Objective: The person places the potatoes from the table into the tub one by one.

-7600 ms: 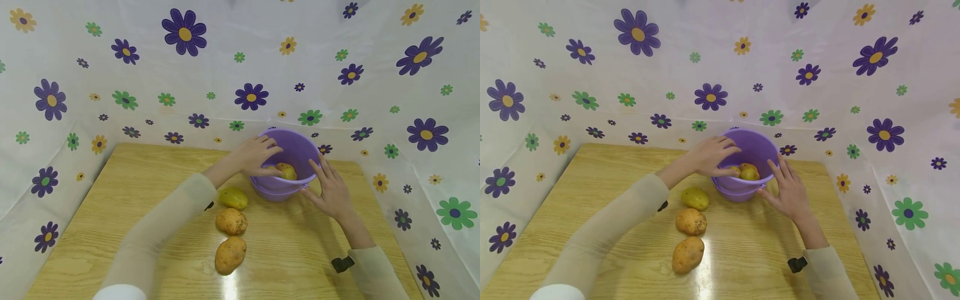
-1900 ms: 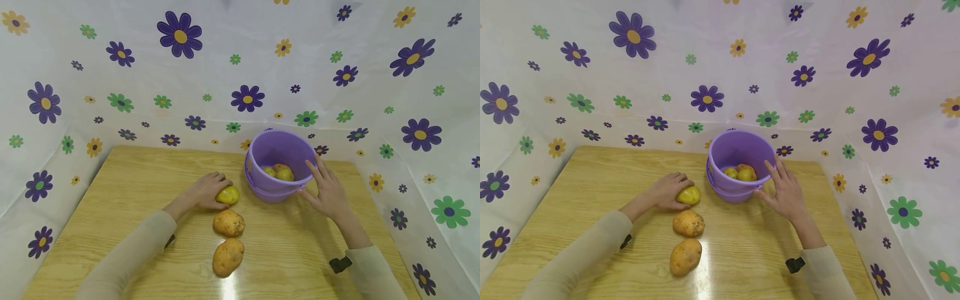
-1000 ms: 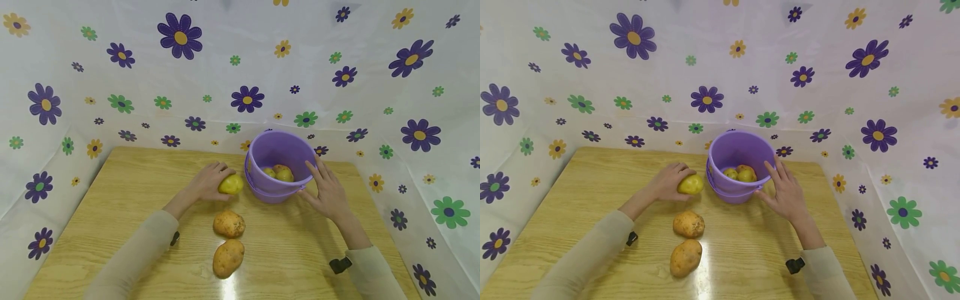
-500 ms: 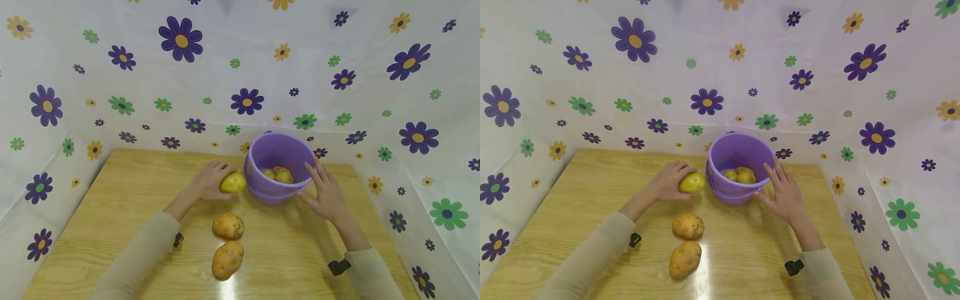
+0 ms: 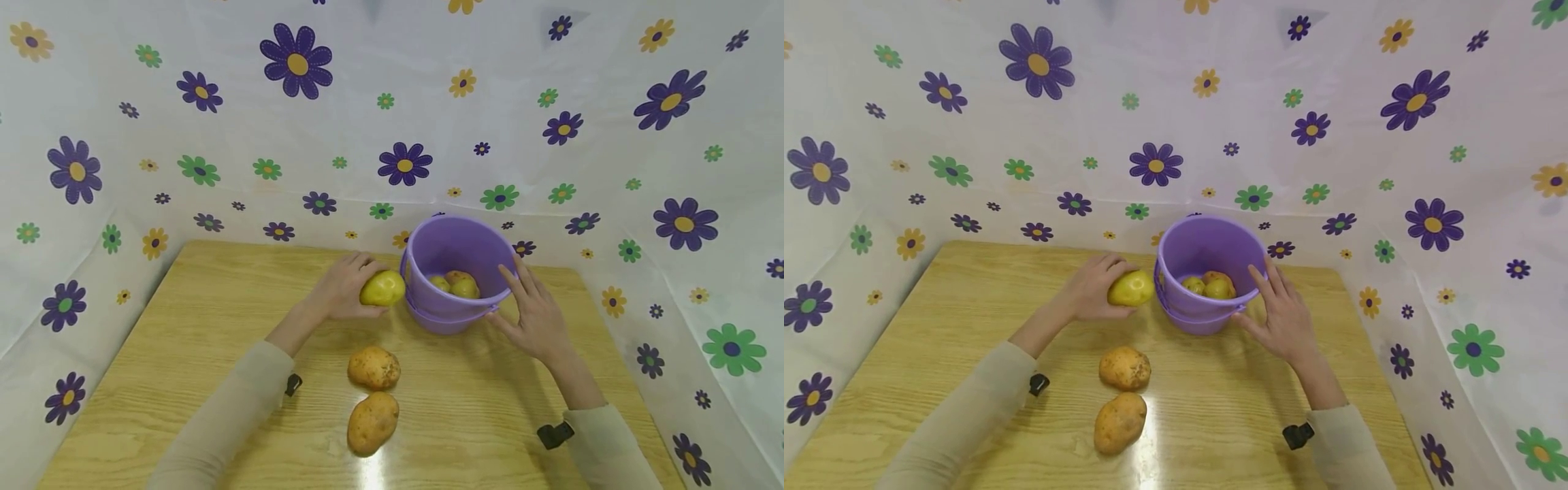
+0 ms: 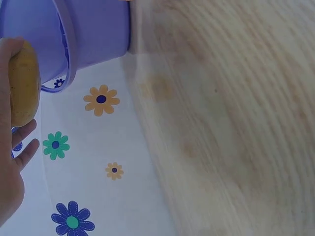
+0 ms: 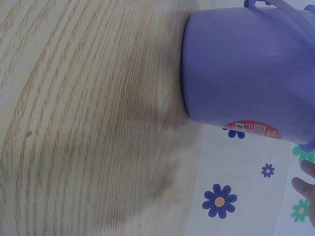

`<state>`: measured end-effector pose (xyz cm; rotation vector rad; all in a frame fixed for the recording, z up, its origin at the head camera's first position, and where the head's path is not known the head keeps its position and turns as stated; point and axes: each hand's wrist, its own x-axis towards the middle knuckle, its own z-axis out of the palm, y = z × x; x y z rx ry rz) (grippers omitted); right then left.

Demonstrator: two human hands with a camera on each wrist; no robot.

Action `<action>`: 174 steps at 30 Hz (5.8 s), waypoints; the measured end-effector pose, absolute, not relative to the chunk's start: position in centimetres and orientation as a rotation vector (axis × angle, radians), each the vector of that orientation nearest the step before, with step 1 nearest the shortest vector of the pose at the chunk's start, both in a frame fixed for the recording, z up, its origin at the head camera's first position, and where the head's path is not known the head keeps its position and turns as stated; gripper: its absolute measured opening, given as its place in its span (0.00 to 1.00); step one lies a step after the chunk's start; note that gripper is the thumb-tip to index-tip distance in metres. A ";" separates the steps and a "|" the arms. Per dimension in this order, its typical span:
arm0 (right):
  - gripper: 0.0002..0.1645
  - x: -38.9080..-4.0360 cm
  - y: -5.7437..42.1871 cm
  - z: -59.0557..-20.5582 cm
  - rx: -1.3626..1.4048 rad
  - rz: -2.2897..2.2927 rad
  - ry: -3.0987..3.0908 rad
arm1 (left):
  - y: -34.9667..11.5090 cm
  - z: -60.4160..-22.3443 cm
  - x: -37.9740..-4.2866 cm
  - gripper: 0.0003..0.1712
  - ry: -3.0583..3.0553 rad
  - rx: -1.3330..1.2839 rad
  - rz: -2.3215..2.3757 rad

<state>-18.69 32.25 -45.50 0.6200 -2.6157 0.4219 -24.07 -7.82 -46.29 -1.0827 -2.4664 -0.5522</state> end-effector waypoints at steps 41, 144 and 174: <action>0.56 -18.6 32.1 -45.4 0.595 0.429 -2.659 | -6.2 -40.5 -25.4 0.42 -2.376 -1.153 -0.508; 0.55 -18.6 32.1 -45.3 0.617 0.431 -2.649 | 4.7 -38.3 -29.6 0.43 -2.772 -1.242 -0.063; 0.55 -18.6 32.0 -45.2 0.618 0.412 -2.658 | 4.1 -38.1 -29.1 0.46 -2.692 -1.281 -0.125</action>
